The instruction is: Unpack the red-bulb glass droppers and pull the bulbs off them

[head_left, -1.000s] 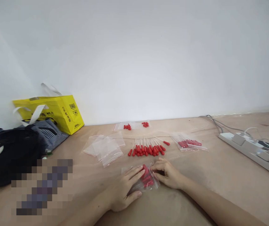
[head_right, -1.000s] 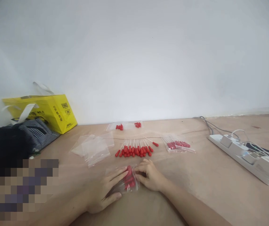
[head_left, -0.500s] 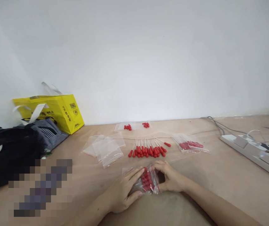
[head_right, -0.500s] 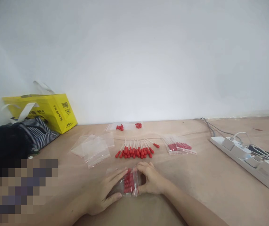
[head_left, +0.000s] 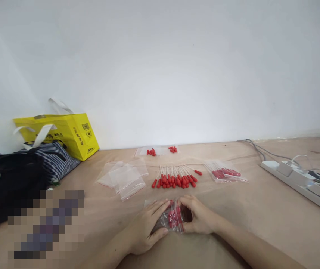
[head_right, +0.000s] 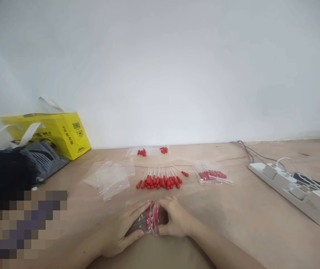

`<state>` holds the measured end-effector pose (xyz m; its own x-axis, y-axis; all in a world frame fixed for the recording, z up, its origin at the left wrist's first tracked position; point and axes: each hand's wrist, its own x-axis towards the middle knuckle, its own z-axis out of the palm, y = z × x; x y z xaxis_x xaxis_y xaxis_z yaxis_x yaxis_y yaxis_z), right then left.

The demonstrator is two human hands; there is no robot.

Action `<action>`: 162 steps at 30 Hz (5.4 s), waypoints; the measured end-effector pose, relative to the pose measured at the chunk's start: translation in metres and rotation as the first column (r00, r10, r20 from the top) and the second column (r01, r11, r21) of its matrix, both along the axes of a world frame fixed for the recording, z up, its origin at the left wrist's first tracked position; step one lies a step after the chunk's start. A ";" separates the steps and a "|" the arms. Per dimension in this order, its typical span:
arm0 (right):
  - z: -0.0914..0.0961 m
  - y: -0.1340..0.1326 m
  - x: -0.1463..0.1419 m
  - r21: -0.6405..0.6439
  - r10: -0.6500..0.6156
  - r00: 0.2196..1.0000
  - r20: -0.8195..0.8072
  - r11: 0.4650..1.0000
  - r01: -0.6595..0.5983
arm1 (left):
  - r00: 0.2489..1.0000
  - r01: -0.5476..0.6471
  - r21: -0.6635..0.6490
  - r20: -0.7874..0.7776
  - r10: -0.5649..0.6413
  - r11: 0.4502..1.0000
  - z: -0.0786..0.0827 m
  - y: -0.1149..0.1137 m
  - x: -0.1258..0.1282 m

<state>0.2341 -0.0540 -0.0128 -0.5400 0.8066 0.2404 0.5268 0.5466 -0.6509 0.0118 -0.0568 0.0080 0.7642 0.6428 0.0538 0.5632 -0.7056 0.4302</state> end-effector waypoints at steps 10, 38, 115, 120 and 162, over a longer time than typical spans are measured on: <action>0.004 0.000 0.005 -0.171 0.069 0.981 -0.181 0.980 -0.100 | 1.000 -0.012 -0.015 -0.028 0.011 1.000 0.000 0.000 -0.002; 0.006 0.007 0.030 -0.270 0.068 0.981 -0.180 0.956 -0.116 | 0.988 -0.062 -0.048 -0.143 0.055 0.997 0.012 -0.003 0.003; -0.013 0.071 0.083 -0.248 -0.674 0.729 -0.120 0.731 0.635 | 0.997 -0.052 -0.032 -0.052 0.050 0.998 0.008 -0.002 0.001; -0.015 0.054 0.084 -0.255 -0.625 0.742 -0.243 0.779 0.573 | 0.994 -0.066 -0.036 -0.094 0.062 0.997 0.011 -0.003 0.002; -0.003 0.003 -0.010 -0.018 -0.251 0.964 0.086 0.967 0.253 | 0.980 -0.081 0.005 -0.182 0.081 0.997 0.010 -0.003 0.005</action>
